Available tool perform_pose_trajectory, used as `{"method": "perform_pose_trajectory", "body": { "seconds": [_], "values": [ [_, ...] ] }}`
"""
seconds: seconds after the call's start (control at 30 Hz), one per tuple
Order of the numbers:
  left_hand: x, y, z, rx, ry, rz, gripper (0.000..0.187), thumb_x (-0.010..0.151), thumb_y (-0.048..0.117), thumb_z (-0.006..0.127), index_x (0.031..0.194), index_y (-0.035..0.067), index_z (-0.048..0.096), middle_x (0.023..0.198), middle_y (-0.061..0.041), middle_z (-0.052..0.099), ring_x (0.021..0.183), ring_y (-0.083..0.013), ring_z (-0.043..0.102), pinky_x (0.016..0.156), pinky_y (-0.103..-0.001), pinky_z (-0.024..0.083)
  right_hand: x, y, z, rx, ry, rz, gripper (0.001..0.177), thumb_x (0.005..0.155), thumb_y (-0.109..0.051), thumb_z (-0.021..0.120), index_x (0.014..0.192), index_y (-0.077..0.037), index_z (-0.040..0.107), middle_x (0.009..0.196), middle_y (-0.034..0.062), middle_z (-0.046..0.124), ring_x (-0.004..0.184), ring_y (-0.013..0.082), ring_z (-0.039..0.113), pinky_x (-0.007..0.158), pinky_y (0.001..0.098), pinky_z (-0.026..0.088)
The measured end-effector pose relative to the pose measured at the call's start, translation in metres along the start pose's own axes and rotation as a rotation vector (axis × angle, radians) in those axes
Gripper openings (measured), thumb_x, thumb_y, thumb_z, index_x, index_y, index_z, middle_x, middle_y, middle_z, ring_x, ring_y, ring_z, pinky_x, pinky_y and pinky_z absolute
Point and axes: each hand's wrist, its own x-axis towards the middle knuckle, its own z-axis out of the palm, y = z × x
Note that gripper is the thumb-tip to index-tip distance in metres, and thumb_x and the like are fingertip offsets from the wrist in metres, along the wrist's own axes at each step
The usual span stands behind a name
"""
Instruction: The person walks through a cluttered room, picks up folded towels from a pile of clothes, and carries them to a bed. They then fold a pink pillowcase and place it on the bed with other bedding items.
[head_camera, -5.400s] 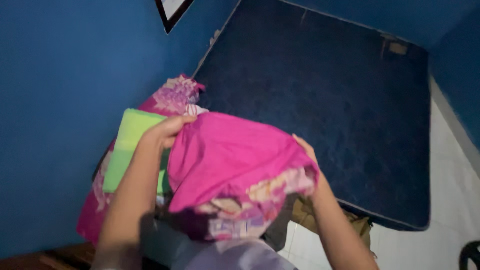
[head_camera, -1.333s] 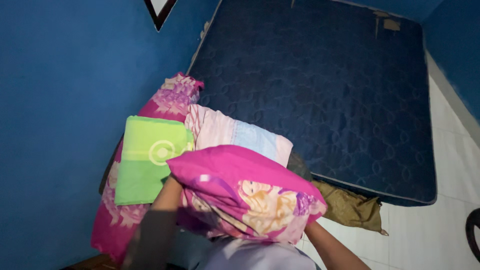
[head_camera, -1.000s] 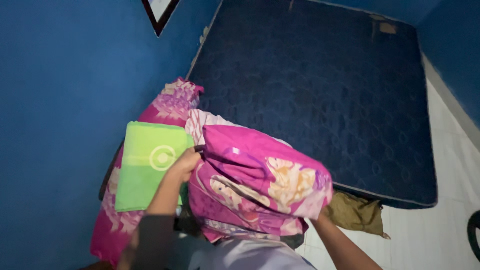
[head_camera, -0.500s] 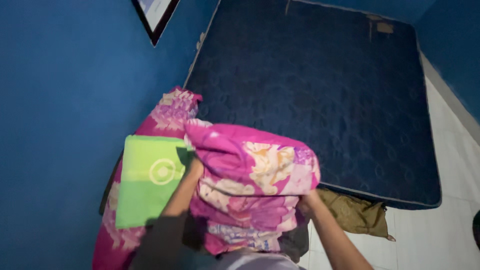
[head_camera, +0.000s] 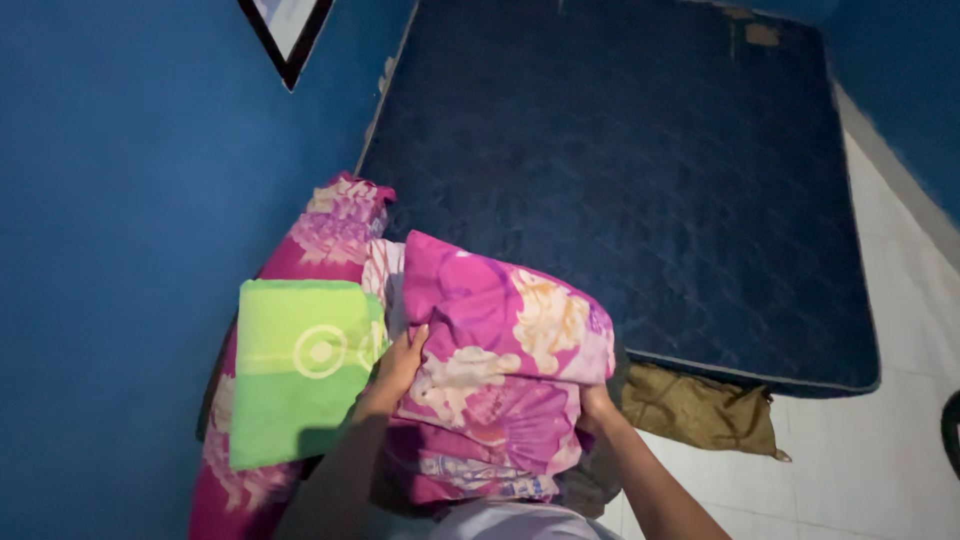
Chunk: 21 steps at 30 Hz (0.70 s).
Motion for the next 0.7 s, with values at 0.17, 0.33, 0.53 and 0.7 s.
{"method": "perform_pose_trajectory", "body": {
  "seconds": [0.17,0.33,0.53,0.7],
  "values": [
    [0.025,-0.012,0.009,-0.046,0.061,-0.001,0.082,0.098,0.07,0.035,0.136,0.002,0.062,0.128,-0.031,0.065,0.125,-0.0475,0.059,0.105,-0.049,0.046,-0.005,0.01,0.008,-0.181,0.114,-0.043,0.065,0.099,-0.054,0.048,0.145,-0.009,0.056,0.136,0.0146,0.067,0.119,0.0275,0.065,0.105,0.0438,0.051],
    [0.009,-0.037,0.006,-0.177,0.147,-0.007,0.071,0.104,0.06,0.038,0.139,0.002,0.059,0.132,-0.026,0.064,0.125,-0.0438,0.058,0.107,-0.048,0.043,-0.033,0.02,0.01,-0.244,0.14,-0.127,0.053,0.095,-0.046,0.047,0.141,-0.02,0.052,0.131,0.0065,0.067,0.114,0.0212,0.067,0.101,0.0431,0.053],
    [-0.049,-0.075,0.005,-0.161,0.046,0.01,0.063,0.078,0.039,0.079,0.128,0.004,0.064,0.123,-0.016,0.074,0.112,-0.0275,0.071,0.101,-0.038,0.053,-0.061,0.027,-0.005,-0.197,0.041,0.064,0.04,0.097,-0.027,0.057,0.137,-0.02,0.059,0.119,0.0026,0.069,0.104,0.0192,0.065,0.085,0.0361,0.055],
    [-0.037,-0.056,-0.021,-0.469,-0.371,-0.485,0.045,0.088,0.035,0.069,0.118,0.003,0.076,0.117,-0.02,0.075,0.092,-0.0357,0.06,0.085,-0.051,0.039,-0.048,0.025,-0.022,0.27,-0.248,0.1,0.037,0.1,-0.024,0.054,0.126,0.001,0.061,0.115,0.0188,0.073,0.098,0.0264,0.074,0.085,0.0372,0.062]
  ]
}}
